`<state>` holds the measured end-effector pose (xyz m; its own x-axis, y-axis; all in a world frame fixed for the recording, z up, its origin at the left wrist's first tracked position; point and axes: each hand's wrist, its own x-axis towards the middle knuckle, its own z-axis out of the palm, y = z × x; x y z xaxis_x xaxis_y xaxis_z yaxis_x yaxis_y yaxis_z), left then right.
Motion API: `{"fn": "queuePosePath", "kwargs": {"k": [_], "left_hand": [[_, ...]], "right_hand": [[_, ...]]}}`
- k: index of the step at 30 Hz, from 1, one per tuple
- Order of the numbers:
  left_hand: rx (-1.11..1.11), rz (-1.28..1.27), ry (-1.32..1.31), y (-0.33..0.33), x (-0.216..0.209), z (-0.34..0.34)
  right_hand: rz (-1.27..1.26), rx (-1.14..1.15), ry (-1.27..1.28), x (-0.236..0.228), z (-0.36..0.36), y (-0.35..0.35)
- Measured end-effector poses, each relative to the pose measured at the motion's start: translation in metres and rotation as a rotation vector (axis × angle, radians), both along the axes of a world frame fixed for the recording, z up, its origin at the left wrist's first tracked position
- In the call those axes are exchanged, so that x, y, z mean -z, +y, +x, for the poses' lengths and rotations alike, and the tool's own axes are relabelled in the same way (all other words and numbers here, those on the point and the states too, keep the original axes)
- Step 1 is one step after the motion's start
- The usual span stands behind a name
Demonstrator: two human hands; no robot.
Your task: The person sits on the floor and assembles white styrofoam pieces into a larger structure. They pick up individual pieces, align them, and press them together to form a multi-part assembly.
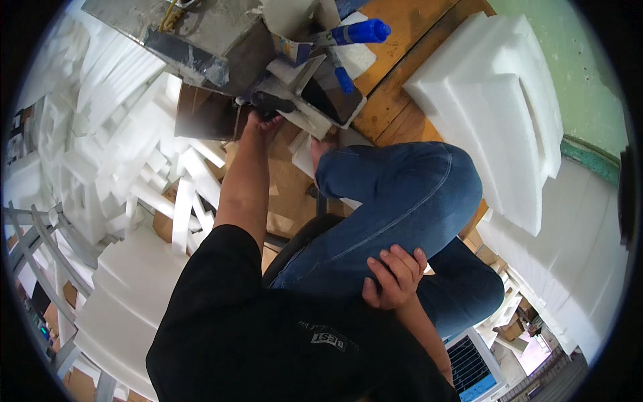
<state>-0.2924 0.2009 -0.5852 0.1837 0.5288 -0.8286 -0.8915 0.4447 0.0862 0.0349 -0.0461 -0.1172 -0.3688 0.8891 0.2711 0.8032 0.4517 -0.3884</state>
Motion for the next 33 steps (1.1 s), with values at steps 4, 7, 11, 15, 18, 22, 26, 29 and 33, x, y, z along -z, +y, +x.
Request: {"fn": "queuePosePath", "kwargs": {"k": [4, 7, 11, 15, 18, 22, 26, 29, 33], "left_hand": [[-0.058, 0.021, 0.130, -0.025, -0.041, 0.022], [0.181, -0.101, 0.425, -0.066, -0.082, 0.037], [0.626, 0.130, 0.653, -0.137, -0.131, 0.057], [0.864, 0.538, 0.662, -0.205, -0.190, 0.089], [0.737, 0.573, 0.454, -0.207, -0.268, 0.084], [0.790, 0.505, 0.710, -0.160, -0.399, 0.108], [0.725, 1.183, 1.502, -0.103, -0.477, 0.161], [0.684, 1.753, 1.945, -0.043, -0.546, 0.243], [0.535, 1.976, 2.389, 0.044, -0.544, 0.343]], "right_hand": [[0.028, 0.010, 0.019, 0.010, -0.003, 0.005], [0.016, -0.034, 0.075, 0.009, -0.005, 0.007], [-0.035, -0.166, 0.113, -0.003, -0.002, 0.015], [0.012, -0.371, 0.411, -0.011, 0.007, 0.025], [0.214, -0.312, 0.447, -0.037, 0.041, 0.040], [0.523, 0.011, 0.197, -0.087, 0.135, 0.055], [0.598, 0.572, -0.007, -0.109, 0.228, 0.063], [0.320, 0.862, -0.018, -0.117, 0.275, 0.073], [0.388, 0.978, -0.462, -0.047, 0.330, 0.103]]}}
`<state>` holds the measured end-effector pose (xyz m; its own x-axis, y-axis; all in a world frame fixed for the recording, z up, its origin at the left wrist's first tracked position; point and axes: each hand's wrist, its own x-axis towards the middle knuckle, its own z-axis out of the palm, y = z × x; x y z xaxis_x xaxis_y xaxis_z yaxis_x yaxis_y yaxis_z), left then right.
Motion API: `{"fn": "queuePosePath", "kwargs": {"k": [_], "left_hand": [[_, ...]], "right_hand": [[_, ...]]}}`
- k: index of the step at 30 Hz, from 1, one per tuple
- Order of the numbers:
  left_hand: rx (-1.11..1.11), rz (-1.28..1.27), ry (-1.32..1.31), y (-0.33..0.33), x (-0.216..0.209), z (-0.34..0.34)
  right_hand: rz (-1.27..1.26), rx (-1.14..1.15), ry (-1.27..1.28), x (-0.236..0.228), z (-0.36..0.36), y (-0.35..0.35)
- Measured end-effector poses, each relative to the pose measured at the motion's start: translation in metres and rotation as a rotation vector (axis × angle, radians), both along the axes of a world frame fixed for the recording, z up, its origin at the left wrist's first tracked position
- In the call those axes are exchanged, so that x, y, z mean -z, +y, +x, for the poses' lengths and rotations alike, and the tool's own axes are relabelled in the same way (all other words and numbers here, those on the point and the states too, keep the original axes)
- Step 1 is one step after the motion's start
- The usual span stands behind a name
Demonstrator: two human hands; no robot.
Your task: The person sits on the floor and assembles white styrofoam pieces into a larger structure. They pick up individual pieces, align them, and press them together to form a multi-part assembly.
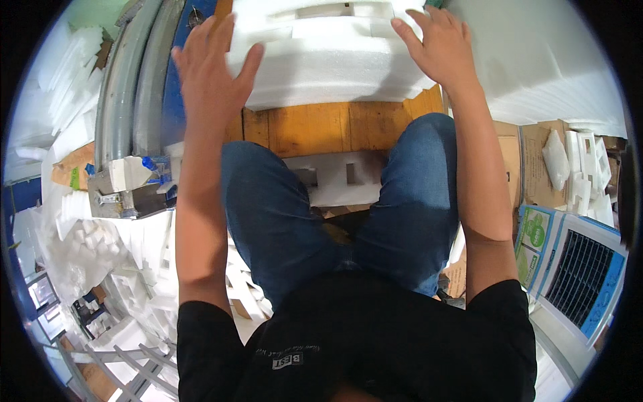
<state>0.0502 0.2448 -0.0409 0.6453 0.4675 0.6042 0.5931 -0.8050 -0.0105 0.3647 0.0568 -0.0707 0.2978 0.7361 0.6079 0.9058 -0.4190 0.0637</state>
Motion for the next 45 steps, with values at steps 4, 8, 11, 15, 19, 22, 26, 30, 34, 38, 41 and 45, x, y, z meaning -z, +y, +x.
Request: {"fn": "queuePosePath", "kwargs": {"k": [4, 8, 11, 15, 19, 22, 26, 30, 34, 38, 41, 45], "left_hand": [[-0.102, 0.033, 0.160, 0.055, 0.051, 0.024], [-0.187, -0.034, 0.182, 0.055, 0.075, 0.026], [-0.209, -0.049, 0.151, 0.047, 0.085, 0.022], [-0.210, -0.160, 0.088, 0.029, 0.058, 0.035], [-0.195, -0.195, 0.033, 0.033, 0.049, 0.040], [-0.211, -0.221, 0.055, 0.026, 0.054, 0.028], [-0.181, -0.245, 0.067, 0.031, 0.046, 0.032], [-0.143, -0.170, -0.003, 0.033, 0.048, 0.032], [-0.173, -0.276, 0.083, 0.039, 0.059, 0.032], [-0.166, -0.196, 0.070, 0.038, 0.065, 0.027], [-0.191, -0.265, 0.120, 0.044, 0.066, 0.021], [-0.167, -0.307, 0.167, 0.044, 0.054, 0.033]], "right_hand": [[-0.369, 0.026, 0.408, 0.012, 0.001, 0.007], [-0.361, 0.041, 0.463, 0.003, -0.007, 0.005], [-0.348, 0.066, 0.459, 0.008, -0.003, 0.005], [-0.303, 0.073, 0.386, 0.012, -0.006, 0.000], [-0.260, 0.083, 0.370, 0.017, -0.011, 0.001], [-0.306, 0.105, 0.384, 0.013, -0.016, 0.004], [-0.299, 0.104, 0.379, 0.013, -0.014, -0.001], [-0.371, 0.162, 0.396, 0.009, -0.013, 0.005], [-0.373, 0.138, 0.441, 0.001, -0.017, 0.004], [-0.388, 0.138, 0.442, 0.005, -0.015, 0.002], [-0.349, 0.087, 0.390, -0.002, -0.013, 0.011], [-0.459, 0.184, 0.536, -0.021, -0.008, 0.010]]}}
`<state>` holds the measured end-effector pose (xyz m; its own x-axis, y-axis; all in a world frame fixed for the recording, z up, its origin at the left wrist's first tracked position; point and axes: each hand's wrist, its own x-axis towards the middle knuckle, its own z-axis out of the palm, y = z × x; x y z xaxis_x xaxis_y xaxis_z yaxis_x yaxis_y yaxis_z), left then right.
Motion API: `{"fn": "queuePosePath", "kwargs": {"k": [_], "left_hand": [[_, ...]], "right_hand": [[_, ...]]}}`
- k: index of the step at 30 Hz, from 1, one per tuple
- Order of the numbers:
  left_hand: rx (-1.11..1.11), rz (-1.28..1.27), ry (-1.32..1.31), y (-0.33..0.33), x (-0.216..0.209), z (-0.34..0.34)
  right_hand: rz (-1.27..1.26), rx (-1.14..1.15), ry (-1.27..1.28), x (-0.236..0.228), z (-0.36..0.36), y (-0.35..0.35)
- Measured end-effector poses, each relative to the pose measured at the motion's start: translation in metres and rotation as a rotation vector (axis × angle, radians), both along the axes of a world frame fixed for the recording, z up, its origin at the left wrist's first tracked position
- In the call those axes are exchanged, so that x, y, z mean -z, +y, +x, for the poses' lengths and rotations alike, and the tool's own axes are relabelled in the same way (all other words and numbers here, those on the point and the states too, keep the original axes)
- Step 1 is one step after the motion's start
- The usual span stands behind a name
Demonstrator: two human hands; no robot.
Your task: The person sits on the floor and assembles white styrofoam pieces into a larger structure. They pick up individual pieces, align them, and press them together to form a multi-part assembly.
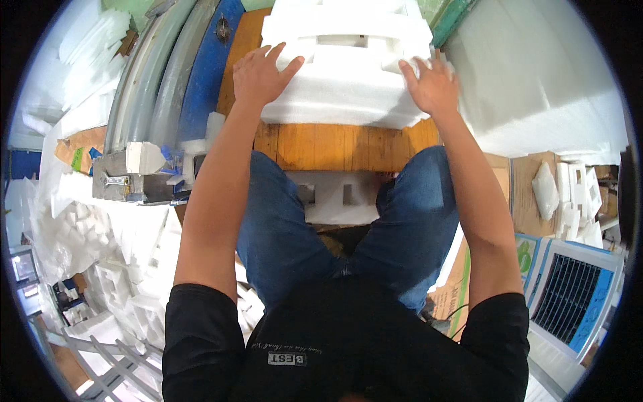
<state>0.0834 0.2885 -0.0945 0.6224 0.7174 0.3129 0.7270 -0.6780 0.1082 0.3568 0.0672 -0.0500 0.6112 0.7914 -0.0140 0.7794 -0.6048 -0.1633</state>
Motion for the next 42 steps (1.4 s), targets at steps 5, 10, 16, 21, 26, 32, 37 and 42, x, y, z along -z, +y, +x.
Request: {"fn": "queuePosePath", "kwargs": {"k": [5, 10, 16, 21, 26, 32, 37, 42], "left_hand": [[0.009, -0.051, 0.043, 0.002, -0.001, -0.005], [-0.009, -0.078, 0.060, -0.004, -0.010, -0.005], [0.002, -0.004, 0.041, 0.006, -0.001, 0.001], [-0.010, 0.077, -0.013, 0.000, 0.007, -0.004], [0.023, 0.002, -0.083, -0.008, 0.001, 0.000], [0.012, 0.012, -0.116, -0.012, -0.014, -0.015], [0.050, -0.008, -0.195, -0.021, -0.015, -0.008], [-0.013, -0.072, -0.167, -0.011, -0.005, -0.015]], "right_hand": [[0.029, -0.005, -0.079, 0.026, 0.006, -0.001], [0.045, 0.053, -0.063, 0.021, -0.008, -0.006], [0.055, 0.084, -0.092, 0.033, -0.006, -0.011], [-0.001, 0.061, -0.012, 0.022, -0.005, -0.004], [0.046, 0.021, -0.228, 0.034, 0.005, -0.003], [0.482, -0.276, -0.269, -0.008, -0.081, 0.070], [0.111, -0.211, -0.200, 0.040, -0.087, 0.075], [0.270, -0.317, -0.307, 0.000, -0.087, 0.110]]}}
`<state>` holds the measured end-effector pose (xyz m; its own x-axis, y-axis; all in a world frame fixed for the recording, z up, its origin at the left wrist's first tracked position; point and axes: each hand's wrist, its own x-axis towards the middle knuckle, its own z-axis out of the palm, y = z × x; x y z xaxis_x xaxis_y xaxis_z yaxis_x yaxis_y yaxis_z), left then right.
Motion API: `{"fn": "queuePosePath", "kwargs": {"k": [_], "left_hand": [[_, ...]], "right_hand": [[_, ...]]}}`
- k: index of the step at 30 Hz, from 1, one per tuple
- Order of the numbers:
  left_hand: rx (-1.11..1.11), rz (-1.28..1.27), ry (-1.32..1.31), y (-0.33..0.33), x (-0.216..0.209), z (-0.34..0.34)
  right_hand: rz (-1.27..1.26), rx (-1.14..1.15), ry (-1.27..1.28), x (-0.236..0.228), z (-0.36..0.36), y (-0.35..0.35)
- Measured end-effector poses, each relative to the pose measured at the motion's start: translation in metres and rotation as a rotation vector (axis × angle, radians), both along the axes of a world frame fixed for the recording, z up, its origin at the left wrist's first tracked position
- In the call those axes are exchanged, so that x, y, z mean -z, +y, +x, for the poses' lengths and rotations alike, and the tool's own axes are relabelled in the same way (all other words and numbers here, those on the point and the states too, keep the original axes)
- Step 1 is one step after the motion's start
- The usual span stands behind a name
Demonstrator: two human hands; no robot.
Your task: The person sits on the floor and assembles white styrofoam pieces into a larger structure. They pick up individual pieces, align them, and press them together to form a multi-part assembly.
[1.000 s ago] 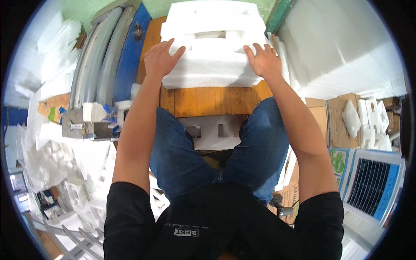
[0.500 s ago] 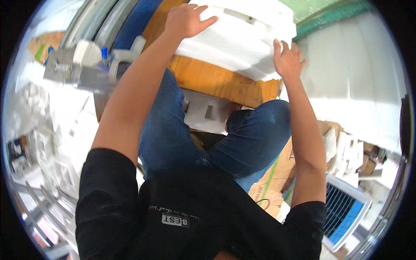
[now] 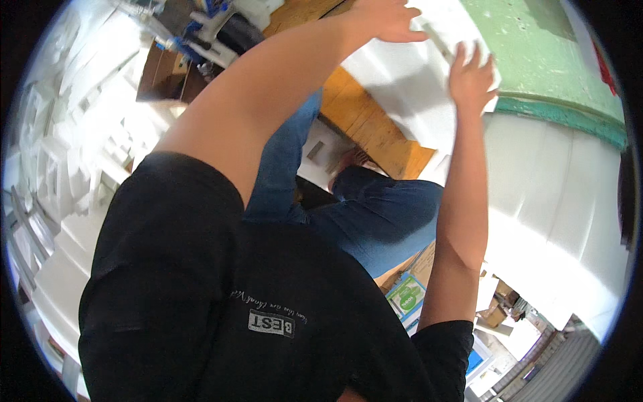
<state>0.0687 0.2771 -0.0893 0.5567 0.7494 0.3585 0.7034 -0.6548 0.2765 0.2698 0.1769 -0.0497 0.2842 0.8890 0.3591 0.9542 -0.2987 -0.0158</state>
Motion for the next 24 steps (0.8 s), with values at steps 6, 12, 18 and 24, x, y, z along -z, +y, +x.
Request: {"fn": "queuePosePath", "kwargs": {"k": [6, 12, 18, 24], "left_hand": [[-0.055, -0.157, -0.209, 0.017, 0.009, 0.015], [-0.037, -0.411, -1.074, 0.041, 0.010, -0.001], [-0.428, -0.766, -1.483, 0.023, 0.049, -0.051], [-0.542, -0.577, -1.257, -0.001, 0.021, -0.080]], "right_hand": [[-0.007, 0.009, -0.007, 0.043, -0.046, 0.006], [-0.299, -0.189, 0.111, 0.009, -0.040, 0.017], [-0.194, -0.545, 0.106, 0.006, -0.042, -0.026], [-0.462, -0.748, 0.091, -0.035, -0.008, -0.111]]}}
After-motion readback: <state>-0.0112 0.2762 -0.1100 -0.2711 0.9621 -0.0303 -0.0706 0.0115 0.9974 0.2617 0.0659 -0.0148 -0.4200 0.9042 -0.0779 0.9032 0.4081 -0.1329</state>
